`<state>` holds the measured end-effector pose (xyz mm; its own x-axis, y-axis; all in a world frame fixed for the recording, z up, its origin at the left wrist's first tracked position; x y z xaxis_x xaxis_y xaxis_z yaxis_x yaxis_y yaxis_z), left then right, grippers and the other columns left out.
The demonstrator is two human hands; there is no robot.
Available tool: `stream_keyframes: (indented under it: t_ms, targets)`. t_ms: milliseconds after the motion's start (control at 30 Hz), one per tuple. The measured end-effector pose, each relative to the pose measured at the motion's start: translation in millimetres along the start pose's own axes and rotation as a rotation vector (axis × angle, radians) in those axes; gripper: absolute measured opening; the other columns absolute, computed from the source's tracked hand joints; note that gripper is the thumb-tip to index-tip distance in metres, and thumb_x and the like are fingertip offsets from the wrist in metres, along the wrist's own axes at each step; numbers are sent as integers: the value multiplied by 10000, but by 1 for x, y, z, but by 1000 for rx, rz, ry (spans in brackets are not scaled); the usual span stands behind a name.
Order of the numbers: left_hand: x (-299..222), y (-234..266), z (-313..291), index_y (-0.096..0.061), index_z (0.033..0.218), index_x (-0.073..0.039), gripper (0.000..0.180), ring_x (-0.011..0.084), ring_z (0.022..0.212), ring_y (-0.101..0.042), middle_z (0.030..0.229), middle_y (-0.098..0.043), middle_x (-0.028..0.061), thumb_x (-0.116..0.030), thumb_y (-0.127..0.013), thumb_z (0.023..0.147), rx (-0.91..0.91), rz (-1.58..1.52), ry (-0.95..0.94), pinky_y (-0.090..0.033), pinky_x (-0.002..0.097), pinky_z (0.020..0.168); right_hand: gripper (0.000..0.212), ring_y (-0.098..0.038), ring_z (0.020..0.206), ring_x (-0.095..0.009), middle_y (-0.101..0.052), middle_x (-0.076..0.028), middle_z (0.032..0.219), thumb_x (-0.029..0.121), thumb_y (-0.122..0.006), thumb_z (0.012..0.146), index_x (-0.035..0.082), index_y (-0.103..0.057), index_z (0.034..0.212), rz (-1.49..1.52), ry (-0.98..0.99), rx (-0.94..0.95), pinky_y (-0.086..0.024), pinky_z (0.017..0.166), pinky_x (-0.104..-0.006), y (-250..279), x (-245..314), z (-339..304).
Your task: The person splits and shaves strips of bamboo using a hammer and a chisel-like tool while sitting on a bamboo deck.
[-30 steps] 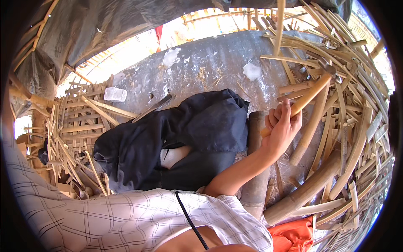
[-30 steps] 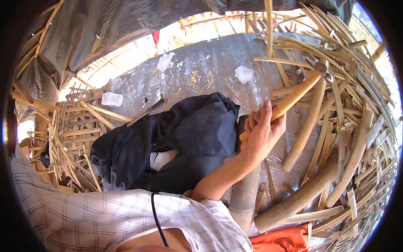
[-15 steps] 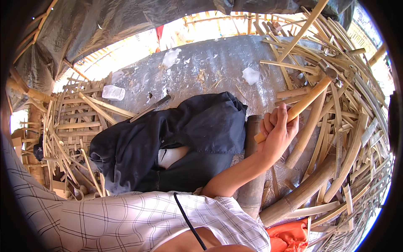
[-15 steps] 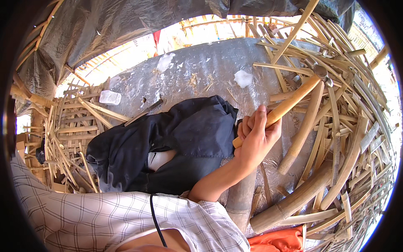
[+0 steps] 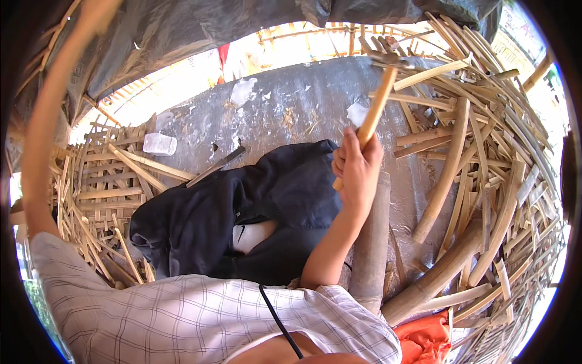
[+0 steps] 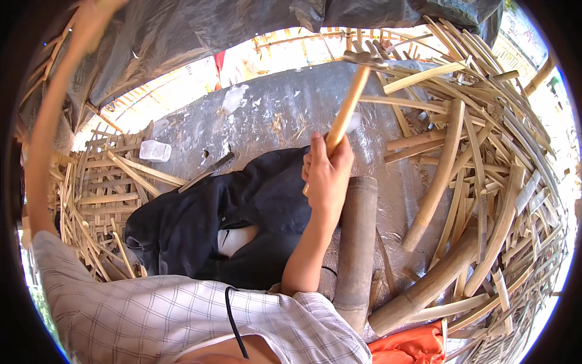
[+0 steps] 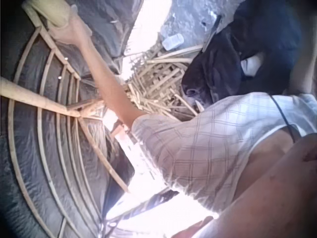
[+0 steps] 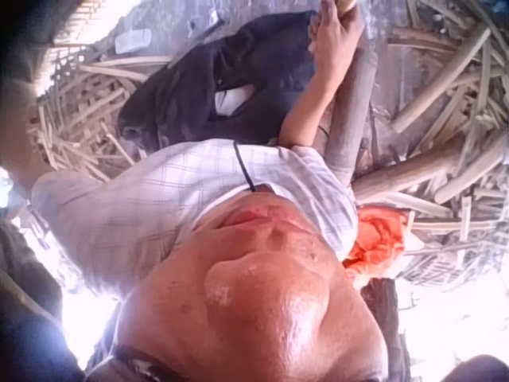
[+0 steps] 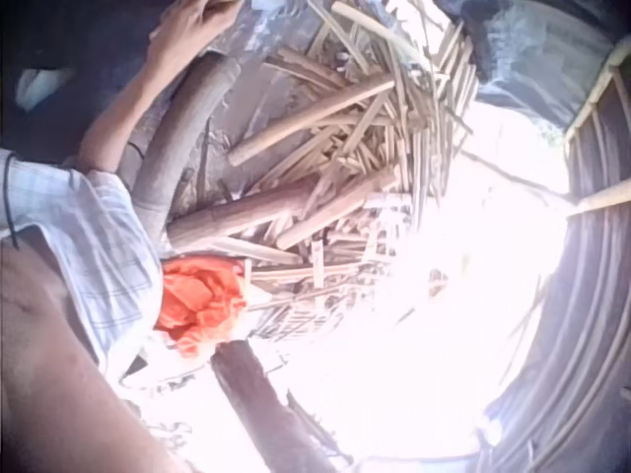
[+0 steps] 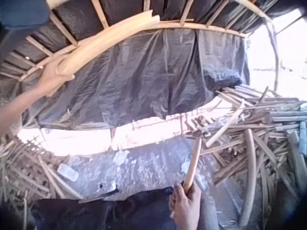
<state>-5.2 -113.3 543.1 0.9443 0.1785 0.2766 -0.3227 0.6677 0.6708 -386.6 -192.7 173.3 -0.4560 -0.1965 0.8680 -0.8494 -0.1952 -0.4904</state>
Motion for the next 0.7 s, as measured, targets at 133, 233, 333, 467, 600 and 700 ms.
stream_keyframes:
  t_ms: [133,233,333,467,600,700]
  targets:
    - [20,-113,-139,-641,1315,-79,665,261,1110,-665,1209,-694,125,-271,-890,729,9,-401,187,-502,385,959,207,-356,444,-32,-413,39,620,126,-596,1027,77,-449,891,-91,-67,68,-274,373,-232,-9,-23,14]
    - [10,-172,-253,-640,1361,-204,712,336,1041,-658,1106,-669,134,-217,-871,688,202,-242,419,-524,438,924,215,-326,446,-35,-386,39,629,119,-603,1022,76,-447,879,-127,-115,104,-235,376,-237,-25,-66,26]
    - [-25,-203,-308,-661,1345,-232,704,301,1016,-638,1101,-645,86,-219,-850,668,356,-68,457,-517,447,906,211,-370,444,-47,-404,37,613,133,-599,1021,75,-449,886,-136,-185,151,-266,375,-246,-29,-91,35]
    - [-36,-243,-386,-662,1347,-189,711,240,1028,-589,1016,-598,41,-182,-833,657,380,-67,429,-437,383,873,218,-319,447,-34,-357,59,615,110,-595,1013,93,-434,868,-85,-346,216,-235,386,-239,-41,-138,37]
    - [-49,-264,-450,-663,1350,-212,700,234,1090,-568,1073,-596,30,-160,-815,669,417,-122,486,-410,403,878,208,-297,452,-29,-347,66,623,96,-591,1007,102,-435,870,-167,-423,197,-228,391,-231,-47,-166,36]
    - [-52,-285,-469,-657,1352,-205,668,267,1162,-561,1139,-611,52,-174,-796,699,427,-232,576,-420,440,968,192,-290,458,-20,-351,67,625,94,-585,1007,101,-442,880,-228,-457,181,-223,394,-225,-49,-167,32]
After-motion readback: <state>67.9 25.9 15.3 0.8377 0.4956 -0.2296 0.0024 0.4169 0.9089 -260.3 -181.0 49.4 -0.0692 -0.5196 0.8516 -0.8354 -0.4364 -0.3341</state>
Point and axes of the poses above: each hand's wrist, its own z-axis towards the middle knuckle, its own y-axis out of the back of the hand, x = y × z, the point moved 7 cm from there along z, towards the middle knuckle
